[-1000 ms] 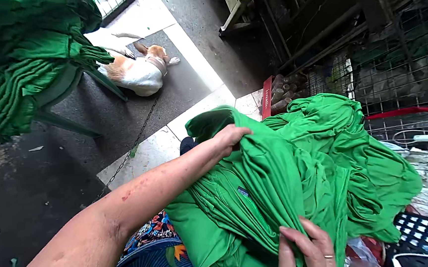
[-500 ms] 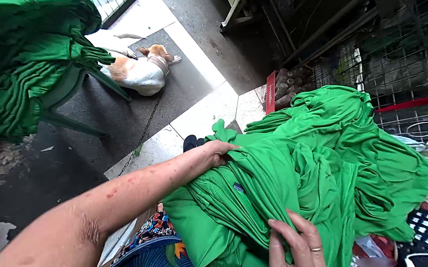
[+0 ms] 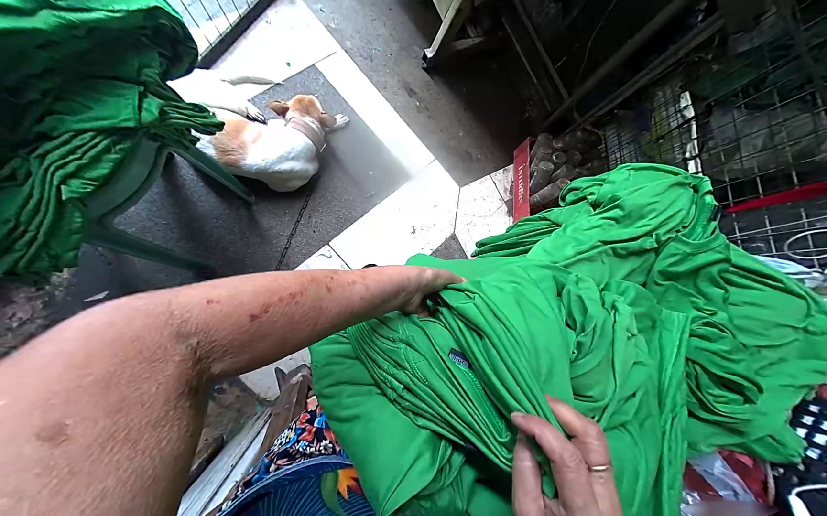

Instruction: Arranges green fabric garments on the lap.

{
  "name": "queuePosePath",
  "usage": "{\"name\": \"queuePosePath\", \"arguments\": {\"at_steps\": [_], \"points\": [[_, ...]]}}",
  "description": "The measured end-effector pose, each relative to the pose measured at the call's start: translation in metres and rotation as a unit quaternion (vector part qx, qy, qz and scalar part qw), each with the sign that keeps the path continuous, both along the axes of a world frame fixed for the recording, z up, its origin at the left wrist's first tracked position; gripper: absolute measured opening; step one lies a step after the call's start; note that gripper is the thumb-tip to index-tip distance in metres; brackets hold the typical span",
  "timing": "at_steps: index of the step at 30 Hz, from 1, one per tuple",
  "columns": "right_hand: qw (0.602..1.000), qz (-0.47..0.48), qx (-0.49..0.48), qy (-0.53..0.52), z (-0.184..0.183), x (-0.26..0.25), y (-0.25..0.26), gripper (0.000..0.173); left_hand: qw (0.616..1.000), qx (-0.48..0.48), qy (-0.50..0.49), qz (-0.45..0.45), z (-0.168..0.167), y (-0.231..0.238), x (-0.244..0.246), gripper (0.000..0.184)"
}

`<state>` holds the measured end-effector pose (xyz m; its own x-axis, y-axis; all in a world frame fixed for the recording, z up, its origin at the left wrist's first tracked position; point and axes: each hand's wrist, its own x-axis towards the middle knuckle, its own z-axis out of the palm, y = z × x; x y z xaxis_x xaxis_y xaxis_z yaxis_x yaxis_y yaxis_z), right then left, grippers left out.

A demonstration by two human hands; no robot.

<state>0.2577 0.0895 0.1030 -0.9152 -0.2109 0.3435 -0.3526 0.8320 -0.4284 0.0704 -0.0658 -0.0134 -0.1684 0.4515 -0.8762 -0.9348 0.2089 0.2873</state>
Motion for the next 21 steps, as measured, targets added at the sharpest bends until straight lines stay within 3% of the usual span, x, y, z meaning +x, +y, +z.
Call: {"name": "queuePosePath", "arguments": {"at_steps": [2, 4, 7, 9, 11, 14, 16, 18, 20, 21], "points": [[1.000, 0.002, -0.002, 0.001, 0.000, -0.002, 0.001, 0.013, 0.996, -0.008, -0.025, 0.081, -0.004, 0.008, -0.002, 0.043], [1.000, 0.012, -0.011, 0.005, 0.001, -0.008, 0.003, 0.014, 0.994, -0.023, 0.024, 0.102, -0.007, 0.014, -0.013, 0.032], [1.000, 0.019, -0.018, 0.014, 0.009, -0.020, 0.005, 0.011, 0.967, -0.016, 0.244, 0.069, -0.032, 0.017, -0.042, 0.027], [0.999, 0.017, -0.024, 0.019, 0.014, -0.027, 0.004, 0.010, 0.930, -0.044, 0.363, 0.023, -0.003, 0.015, -0.059, 0.031], [0.999, 0.012, -0.028, 0.020, 0.016, -0.031, 0.002, 0.010, 0.930, -0.082, 0.355, -0.052, 0.056, 0.008, -0.073, 0.036], [0.999, 0.004, -0.029, 0.018, 0.016, -0.031, 0.002, 0.009, 0.928, -0.100, 0.352, -0.069, 0.080, 0.006, -0.080, 0.032], [0.999, 0.000, -0.030, 0.018, 0.016, -0.031, 0.002, 0.009, 0.931, -0.093, 0.350, -0.047, 0.079, 0.008, -0.082, 0.028], [0.999, -0.002, -0.035, 0.012, 0.014, -0.031, 0.002, 0.010, 0.935, -0.059, 0.349, 0.030, 0.065, 0.007, -0.074, 0.030], [0.999, -0.001, -0.033, -0.005, 0.009, -0.028, -0.001, 0.011, 0.936, -0.020, 0.320, 0.149, 0.028, 0.008, -0.041, 0.036], [0.999, 0.003, -0.027, -0.018, 0.005, -0.027, -0.002, 0.013, 0.946, -0.005, 0.259, 0.197, 0.006, 0.010, -0.017, 0.040]]}}
